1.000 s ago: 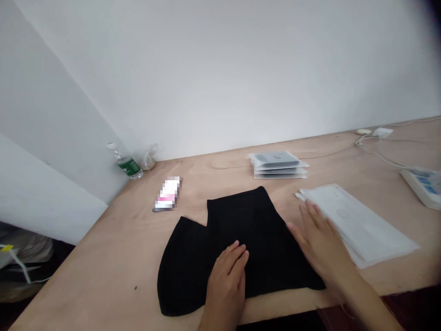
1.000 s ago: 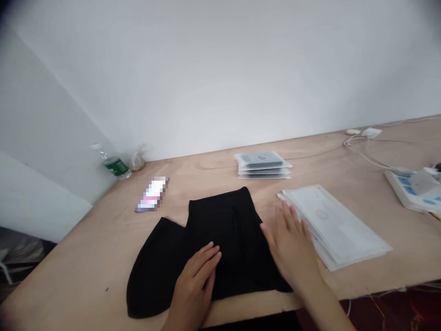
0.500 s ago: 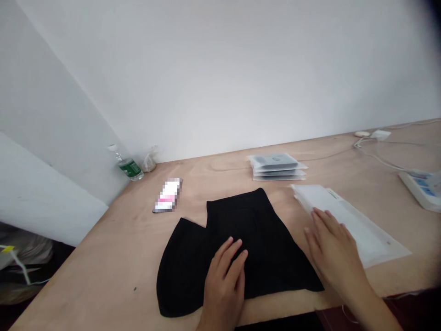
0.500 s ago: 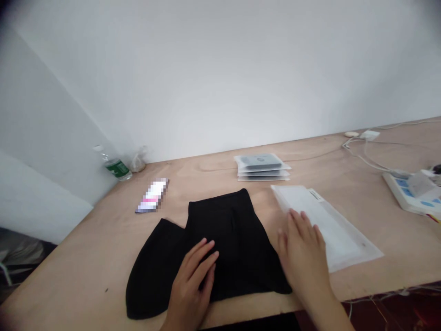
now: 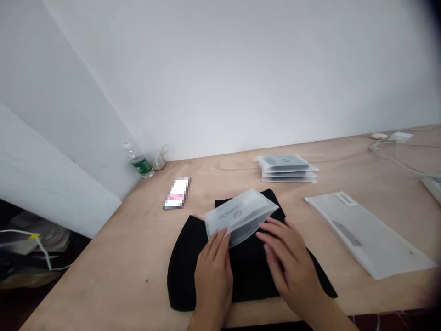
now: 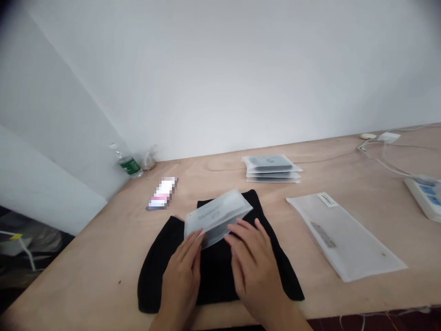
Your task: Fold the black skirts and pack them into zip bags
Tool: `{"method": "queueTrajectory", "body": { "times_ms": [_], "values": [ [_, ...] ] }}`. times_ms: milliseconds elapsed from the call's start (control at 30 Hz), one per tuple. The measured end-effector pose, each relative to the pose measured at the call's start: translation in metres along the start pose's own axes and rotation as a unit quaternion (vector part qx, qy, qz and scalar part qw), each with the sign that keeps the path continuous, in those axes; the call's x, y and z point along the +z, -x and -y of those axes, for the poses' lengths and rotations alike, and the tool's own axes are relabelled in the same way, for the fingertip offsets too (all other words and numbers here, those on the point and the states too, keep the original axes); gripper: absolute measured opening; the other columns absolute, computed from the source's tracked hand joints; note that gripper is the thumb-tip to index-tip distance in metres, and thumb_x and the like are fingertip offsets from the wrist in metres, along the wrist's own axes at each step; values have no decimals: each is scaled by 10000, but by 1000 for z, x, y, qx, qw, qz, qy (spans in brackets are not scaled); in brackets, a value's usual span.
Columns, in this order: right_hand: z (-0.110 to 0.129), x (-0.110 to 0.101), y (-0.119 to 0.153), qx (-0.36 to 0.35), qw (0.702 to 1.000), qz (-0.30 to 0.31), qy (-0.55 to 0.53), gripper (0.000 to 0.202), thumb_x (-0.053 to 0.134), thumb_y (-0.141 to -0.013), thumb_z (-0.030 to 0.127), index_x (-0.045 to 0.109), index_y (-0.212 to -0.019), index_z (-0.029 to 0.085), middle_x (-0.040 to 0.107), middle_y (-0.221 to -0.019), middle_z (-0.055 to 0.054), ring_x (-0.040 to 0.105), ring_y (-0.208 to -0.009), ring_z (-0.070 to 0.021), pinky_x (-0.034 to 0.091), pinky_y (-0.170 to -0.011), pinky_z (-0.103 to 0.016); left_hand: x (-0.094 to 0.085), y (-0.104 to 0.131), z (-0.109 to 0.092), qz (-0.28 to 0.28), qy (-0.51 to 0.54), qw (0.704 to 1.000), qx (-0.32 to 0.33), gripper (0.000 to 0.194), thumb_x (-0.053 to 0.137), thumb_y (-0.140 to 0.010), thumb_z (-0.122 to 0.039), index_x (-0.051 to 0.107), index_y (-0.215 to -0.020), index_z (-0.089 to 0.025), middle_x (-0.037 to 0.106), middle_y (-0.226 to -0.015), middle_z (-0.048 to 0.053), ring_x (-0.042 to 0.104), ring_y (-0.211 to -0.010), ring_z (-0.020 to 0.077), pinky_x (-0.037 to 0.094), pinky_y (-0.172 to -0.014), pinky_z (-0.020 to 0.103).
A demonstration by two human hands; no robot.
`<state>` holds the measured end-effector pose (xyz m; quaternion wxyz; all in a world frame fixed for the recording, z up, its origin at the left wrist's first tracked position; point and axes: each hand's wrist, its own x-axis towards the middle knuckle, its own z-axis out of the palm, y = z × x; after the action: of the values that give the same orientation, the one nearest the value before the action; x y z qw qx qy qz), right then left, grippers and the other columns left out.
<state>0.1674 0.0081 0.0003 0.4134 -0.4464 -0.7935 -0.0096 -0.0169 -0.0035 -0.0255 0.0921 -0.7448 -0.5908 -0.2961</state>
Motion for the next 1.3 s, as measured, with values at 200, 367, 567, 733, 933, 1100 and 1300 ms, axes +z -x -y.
{"method": "queueTrajectory", "body": {
  "times_ms": [200,367,567,733,933,1100,1300],
  "values": [
    [-16,21,-17,237,961,94,107,418,446,-839,405,531,-1142,130,612,-961,-149,574,-908,-292,462,-740,-440,9,6,4,-19,106,991,-82,442,347,-868,-73,455,-1271,-219,531,-1282,58,504,-1168,176,466,-953,383],
    [-24,37,-27,252,946,173,108,440,416,-830,509,618,-959,140,596,-886,-144,589,-865,-291,456,-687,-395,9,7,5,-25,142,985,-90,467,360,-859,-69,430,-1296,-222,510,-1304,56,486,-1186,177,451,-968,375],
    [-20,36,-35,290,939,185,1,464,507,-783,484,502,-1133,179,612,-927,-115,627,-818,-255,462,-655,-350,7,6,3,-50,170,979,-98,469,381,-854,-68,448,-1283,-245,522,-1293,43,495,-1177,181,454,-967,382],
    [-20,37,-37,405,894,129,-144,704,636,-676,409,372,-1283,169,655,-947,-140,632,-895,-287,485,-709,-401,7,5,4,-67,166,978,-107,469,391,-850,-68,453,-1280,-244,530,-1284,47,501,-1171,189,456,-965,393],
    [-15,-13,-5,540,678,88,-491,538,567,-725,337,486,-1223,151,657,-1065,-141,641,-927,-272,525,-769,-399,6,-4,2,-73,126,985,-96,500,391,-827,-42,447,-1284,-238,528,-1284,58,464,-1206,212,440,-973,444],
    [-2,-47,18,634,549,62,-541,342,568,-705,318,657,-998,167,694,-965,-140,660,-855,-309,545,-703,-430,17,-12,-8,-50,105,992,-57,509,403,-799,-23,470,-1264,-220,535,-1278,63,432,-1231,231,451,-958,456],
    [2,-28,-1,635,521,3,-570,407,633,-694,249,608,-1078,118,695,-966,-138,656,-879,-275,522,-785,-398,18,-11,-23,17,135,990,-22,675,325,-725,69,392,-1324,-236,433,-1371,31,366,-1276,198,418,-1001,401]
  ]
}}
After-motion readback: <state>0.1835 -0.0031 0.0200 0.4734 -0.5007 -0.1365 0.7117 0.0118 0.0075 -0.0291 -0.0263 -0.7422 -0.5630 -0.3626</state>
